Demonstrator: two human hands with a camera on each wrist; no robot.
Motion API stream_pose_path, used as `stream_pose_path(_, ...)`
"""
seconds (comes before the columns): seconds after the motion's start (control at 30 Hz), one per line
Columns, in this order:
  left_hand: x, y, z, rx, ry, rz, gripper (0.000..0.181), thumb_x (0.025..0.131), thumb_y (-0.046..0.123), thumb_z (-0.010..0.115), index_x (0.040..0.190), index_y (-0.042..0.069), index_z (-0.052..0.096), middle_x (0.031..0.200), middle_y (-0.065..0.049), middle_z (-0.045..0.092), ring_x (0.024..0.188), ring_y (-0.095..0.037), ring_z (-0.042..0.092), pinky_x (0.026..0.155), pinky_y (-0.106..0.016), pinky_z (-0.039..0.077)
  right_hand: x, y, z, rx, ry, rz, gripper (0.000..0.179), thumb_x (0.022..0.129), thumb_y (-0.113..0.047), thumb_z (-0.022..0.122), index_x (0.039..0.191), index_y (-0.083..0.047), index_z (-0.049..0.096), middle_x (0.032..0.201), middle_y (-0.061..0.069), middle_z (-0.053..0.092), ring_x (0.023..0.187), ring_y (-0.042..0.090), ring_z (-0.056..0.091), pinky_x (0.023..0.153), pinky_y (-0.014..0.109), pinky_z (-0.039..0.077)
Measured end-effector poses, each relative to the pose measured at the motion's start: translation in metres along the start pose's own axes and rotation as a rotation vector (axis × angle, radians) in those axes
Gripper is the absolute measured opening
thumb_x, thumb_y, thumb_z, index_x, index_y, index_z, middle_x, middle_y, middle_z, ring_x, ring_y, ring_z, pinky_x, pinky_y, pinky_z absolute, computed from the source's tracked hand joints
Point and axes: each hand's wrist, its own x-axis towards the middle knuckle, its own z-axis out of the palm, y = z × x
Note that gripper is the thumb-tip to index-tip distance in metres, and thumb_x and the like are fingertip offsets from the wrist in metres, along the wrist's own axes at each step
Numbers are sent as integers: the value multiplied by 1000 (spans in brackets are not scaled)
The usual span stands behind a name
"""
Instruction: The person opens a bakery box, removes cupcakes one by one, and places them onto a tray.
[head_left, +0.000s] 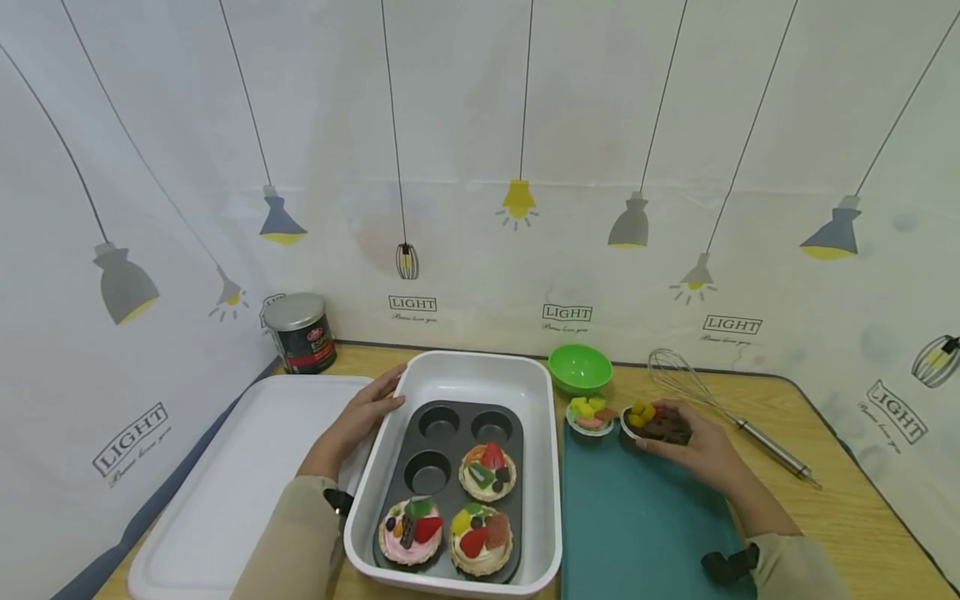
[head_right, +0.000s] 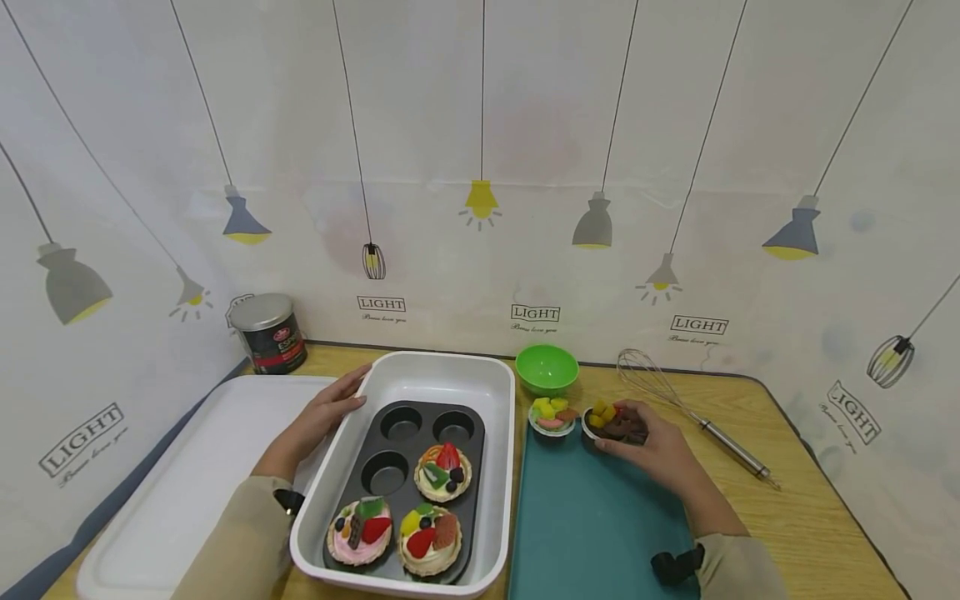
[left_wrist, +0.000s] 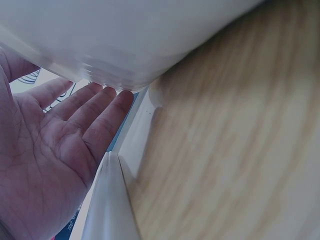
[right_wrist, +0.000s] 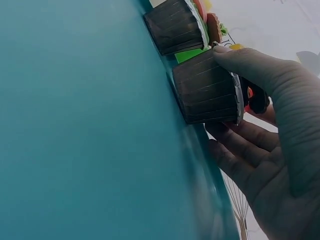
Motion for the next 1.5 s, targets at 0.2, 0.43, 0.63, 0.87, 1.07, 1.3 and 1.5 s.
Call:
stream_pose_path(0.2, 0, 0, 1, 19, 4, 14, 65, 102, 25, 56, 161, 20, 27, 163, -12, 30, 149, -40, 26, 114, -63, 24, 1, -1, 0, -3, -16, -12, 75, 84, -46, 80, 141, -9, 49, 130, 17, 61, 110, 35, 64, 89, 50, 54)
stream_pose_path(0.43, 0, 1, 1, 10, -4, 30, 65, 104, 23, 54, 161, 18, 24, 163, -14, 28, 149, -40, 25, 114, -62, 26, 1, -2, 0, 12, -30, -63, 74, 86, -39, 80, 144, -7, 47, 136, 19, 56, 112, 34, 63, 90, 51, 53)
stream_pose_path(0.63, -1, 3, 1, 2, -6, 24, 66, 104, 23, 54, 162, 17, 23, 163, -14, 27, 148, -40, 28, 114, -62, 28, -1, -3, -2, 2, -31, -128, 74, 91, -34, 76, 152, -10, 41, 149, 23, 42, 123, 46, 52, 94, 66, 44)
stream_pose_path(0.87, -1, 1, 0, 20, 5, 31, 66, 102, 25, 56, 161, 20, 26, 162, -13, 31, 147, -39, 30, 113, -61, 29, -2, -8, -6, -35, -33, -137, 75, 94, -36, 72, 157, -19, 35, 157, 24, 33, 131, 48, 44, 93, 71, 42)
stream_pose_path(1.07, 0, 0, 0, 24, 10, 32, 65, 102, 24, 56, 161, 20, 27, 162, -13, 32, 146, -38, 31, 113, -60, 31, -2, -13, -12, -42, -22, -146, 77, 96, -35, 70, 160, -26, 29, 155, 21, 38, 134, 45, 42, 93, 71, 41)
stream_pose_path(1.3, -2, -1, -1, 9, 6, 34, 66, 102, 23, 57, 161, 20, 27, 162, -13, 32, 148, -39, 28, 113, -61, 30, 1, -28, -15, 5, -22, -217, 70, 96, -29, 71, 156, -19, 37, 151, 17, 46, 132, 41, 46, 96, 67, 42)
stream_pose_path(1.5, -1, -2, 0, -7, 1, 33, 65, 102, 24, 57, 160, 20, 28, 161, -13, 34, 146, -39, 32, 112, -60, 32, 5, -70, -15, 86, -51, -315, 56, 96, -21, 70, 148, -18, 48, 141, 8, 57, 127, 31, 55, 97, 51, 51)
